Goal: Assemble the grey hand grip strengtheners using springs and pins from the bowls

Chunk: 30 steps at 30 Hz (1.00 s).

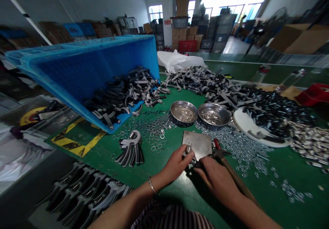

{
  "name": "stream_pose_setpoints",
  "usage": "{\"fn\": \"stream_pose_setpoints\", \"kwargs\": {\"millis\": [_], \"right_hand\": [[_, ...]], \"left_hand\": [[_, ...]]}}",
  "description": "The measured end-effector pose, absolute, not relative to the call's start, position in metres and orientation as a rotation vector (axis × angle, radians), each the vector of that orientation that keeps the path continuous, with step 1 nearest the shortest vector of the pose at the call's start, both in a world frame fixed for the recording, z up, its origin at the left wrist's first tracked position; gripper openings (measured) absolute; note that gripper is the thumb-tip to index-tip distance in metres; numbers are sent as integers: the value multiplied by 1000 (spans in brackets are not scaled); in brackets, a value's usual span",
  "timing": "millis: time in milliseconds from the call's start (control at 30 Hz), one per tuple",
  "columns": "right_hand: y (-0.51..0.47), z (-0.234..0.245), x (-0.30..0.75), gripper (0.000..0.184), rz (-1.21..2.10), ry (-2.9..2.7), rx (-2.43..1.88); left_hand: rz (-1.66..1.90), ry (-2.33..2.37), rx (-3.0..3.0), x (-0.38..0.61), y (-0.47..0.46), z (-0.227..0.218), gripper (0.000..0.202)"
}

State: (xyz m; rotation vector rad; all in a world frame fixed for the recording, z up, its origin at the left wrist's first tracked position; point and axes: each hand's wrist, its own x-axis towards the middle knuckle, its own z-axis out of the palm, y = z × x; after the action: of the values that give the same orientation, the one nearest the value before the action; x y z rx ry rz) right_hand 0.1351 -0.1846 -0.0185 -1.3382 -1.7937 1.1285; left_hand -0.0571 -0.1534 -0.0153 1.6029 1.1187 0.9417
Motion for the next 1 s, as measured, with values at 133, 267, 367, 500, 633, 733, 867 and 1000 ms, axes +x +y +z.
{"fn": "stream_pose_setpoints", "kwargs": {"millis": [133, 267, 367, 500, 633, 733, 867, 1000], "right_hand": [[-191, -24, 133, 70, 1876, -1666, -1097], [-190, -23, 137, 43, 1539, -1663, -1247], [-189, -23, 139, 58, 1722, -1611, -1245], [-187, -22, 142, 55, 1614, -1680, -1245], [-190, -22, 142, 51, 1390, -1612, -1293], [-191, -24, 141, 73, 1797, -1600, -1195], [-188, -22, 141, 51, 1383, -1699, -1339], [-190, -23, 140, 58, 1594, -1600, -1361]], "left_hand": [[867, 949, 1841, -58, -160, -8, 24], [884, 1054, 1706, -53, -162, -9, 25], [984, 998, 1704, -49, -162, -12, 23], [924, 927, 1891, -43, -163, -12, 18], [1024, 1096, 1684, -37, -165, -14, 23], [948, 987, 1910, -36, -166, -16, 16], [1000, 1144, 1713, -32, -165, -21, 24], [1059, 1095, 1807, -33, -165, -27, 21]]}}
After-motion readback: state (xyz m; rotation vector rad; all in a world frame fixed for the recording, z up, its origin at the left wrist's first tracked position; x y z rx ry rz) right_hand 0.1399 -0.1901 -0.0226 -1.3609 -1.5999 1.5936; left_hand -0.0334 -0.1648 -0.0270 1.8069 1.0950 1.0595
